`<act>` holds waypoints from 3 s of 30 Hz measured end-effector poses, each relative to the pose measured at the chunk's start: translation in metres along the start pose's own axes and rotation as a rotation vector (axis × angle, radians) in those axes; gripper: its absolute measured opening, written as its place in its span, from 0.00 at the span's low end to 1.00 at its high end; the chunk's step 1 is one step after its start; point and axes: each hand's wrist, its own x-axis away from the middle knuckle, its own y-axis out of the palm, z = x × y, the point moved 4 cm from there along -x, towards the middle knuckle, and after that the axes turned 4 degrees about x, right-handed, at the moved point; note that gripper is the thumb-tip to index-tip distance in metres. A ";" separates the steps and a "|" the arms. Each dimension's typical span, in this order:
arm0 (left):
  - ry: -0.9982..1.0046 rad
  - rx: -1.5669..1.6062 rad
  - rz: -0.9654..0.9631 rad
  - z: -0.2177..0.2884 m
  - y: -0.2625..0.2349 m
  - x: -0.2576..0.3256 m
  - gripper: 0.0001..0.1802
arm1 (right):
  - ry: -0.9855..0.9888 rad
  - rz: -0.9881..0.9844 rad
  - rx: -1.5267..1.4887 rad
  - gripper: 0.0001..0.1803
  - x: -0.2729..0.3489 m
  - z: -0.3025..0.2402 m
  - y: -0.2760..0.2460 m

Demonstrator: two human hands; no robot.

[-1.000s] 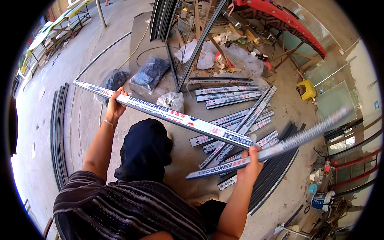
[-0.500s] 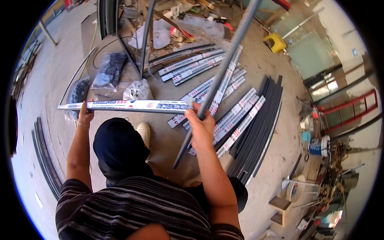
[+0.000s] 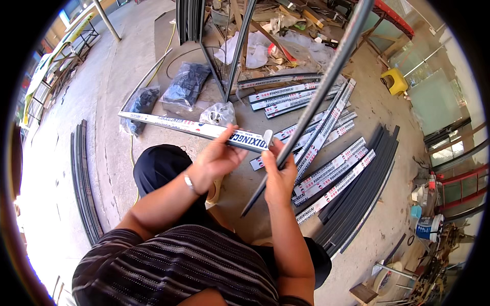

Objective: The person organizes various metal pieces on a floor by picking up and placing them into groups, handling several pieces individually and moving a large frame.

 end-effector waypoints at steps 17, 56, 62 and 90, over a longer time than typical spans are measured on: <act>0.260 0.268 0.221 -0.057 -0.104 -0.017 0.10 | -0.174 0.381 0.085 0.14 -0.045 -0.051 -0.135; 0.237 0.288 0.302 -0.059 -0.119 0.013 0.13 | 0.536 -0.046 -0.244 0.19 -0.085 0.142 -0.027; 0.238 0.289 0.289 -0.059 -0.125 0.010 0.12 | 0.611 -0.049 -0.358 0.19 -0.087 0.147 -0.030; 0.276 0.219 0.447 -0.064 -0.131 0.008 0.12 | 0.519 -0.116 -0.160 0.21 -0.080 0.131 -0.009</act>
